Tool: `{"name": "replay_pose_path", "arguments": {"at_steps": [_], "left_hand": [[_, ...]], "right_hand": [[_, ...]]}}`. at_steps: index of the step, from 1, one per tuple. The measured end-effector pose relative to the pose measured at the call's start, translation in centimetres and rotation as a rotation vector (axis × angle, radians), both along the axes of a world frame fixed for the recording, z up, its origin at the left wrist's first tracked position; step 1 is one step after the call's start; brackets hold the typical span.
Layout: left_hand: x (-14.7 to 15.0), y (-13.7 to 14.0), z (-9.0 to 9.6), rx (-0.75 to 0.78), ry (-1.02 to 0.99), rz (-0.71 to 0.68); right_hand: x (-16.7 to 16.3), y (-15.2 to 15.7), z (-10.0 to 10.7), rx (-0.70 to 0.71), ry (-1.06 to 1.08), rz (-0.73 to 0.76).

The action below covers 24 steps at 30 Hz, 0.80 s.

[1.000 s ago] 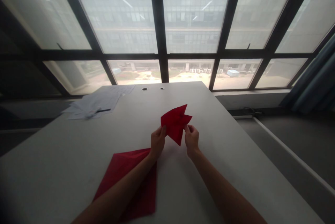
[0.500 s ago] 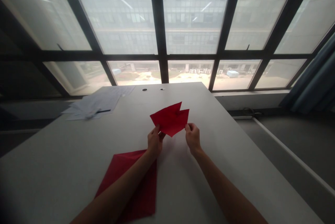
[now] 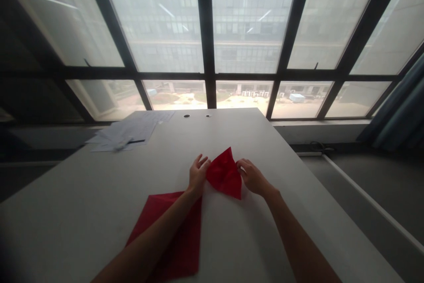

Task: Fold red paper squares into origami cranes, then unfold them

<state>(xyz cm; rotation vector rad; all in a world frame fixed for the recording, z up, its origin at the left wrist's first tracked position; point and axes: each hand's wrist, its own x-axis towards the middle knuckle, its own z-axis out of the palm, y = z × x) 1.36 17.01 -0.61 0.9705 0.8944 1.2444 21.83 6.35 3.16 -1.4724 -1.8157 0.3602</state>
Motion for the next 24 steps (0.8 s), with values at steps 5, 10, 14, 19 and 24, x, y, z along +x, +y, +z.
{"name": "replay_pose_path", "arguments": {"at_steps": [5,10,14,19,24], "left_hand": [[-0.9,0.7,1.7,-0.023,0.155,-0.02],[-1.3,1.3,2.4,-0.161,0.157,-0.273],[-1.0,0.9,1.6,-0.181,0.153,-0.486],[-0.5,0.1,0.1,-0.054,0.224,-0.458],[0.0,-0.9,-0.3,0.126,0.381,-0.347]], "right_hand": [[1.9,-0.9,0.6,-0.076,0.047,0.014],[2.0,-1.7,1.4,-0.118,0.089,0.083],[1.0,-2.0,2.3,-0.163,0.138,0.155],[1.2,-1.5,1.7,-0.217,0.124,0.059],[0.8,-0.2,-0.8,-0.166,0.138,-0.366]]}}
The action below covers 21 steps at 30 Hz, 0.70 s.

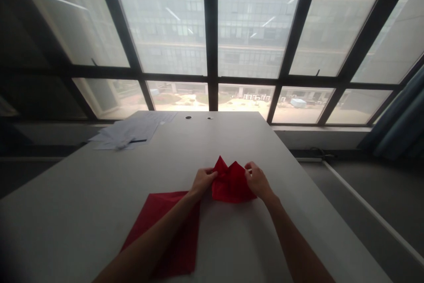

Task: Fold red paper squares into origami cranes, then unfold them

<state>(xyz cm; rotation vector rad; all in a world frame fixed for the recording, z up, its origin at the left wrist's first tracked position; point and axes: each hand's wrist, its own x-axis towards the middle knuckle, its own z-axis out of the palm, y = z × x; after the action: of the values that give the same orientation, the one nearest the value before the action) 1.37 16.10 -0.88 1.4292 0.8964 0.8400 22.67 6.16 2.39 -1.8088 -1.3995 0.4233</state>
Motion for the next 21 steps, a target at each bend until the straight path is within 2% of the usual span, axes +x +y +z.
{"name": "replay_pose_path", "arguments": {"at_steps": [2,4,6,8,12,16,19,21], "left_hand": [[0.3,-0.4,0.0,0.12,0.083,0.034],[0.5,-0.7,0.1,0.173,0.12,0.047],[0.6,-0.8,0.2,0.208,0.121,0.042],[0.5,-0.7,0.3,0.215,0.086,0.03],[0.3,-0.1,0.5,0.055,-0.076,0.0],[0.2,0.5,0.6,-0.128,-0.183,-0.02],[0.1,0.7,0.5,-0.267,-0.259,-0.059],[0.0,0.7,0.4,-0.338,-0.32,-0.098]], "right_hand": [[-1.0,0.3,-0.4,0.119,0.004,-0.029],[-2.0,0.4,-0.2,0.197,-0.054,0.035],[-2.9,0.3,0.3,0.234,-0.133,0.093],[-3.1,0.1,0.8,0.22,-0.133,0.06],[-2.2,0.0,1.5,0.204,0.069,-0.077],[-0.9,0.0,1.7,0.16,0.428,-0.185],[-0.2,0.1,1.4,0.086,0.681,-0.191],[0.0,0.1,1.2,0.061,0.773,-0.179]]}}
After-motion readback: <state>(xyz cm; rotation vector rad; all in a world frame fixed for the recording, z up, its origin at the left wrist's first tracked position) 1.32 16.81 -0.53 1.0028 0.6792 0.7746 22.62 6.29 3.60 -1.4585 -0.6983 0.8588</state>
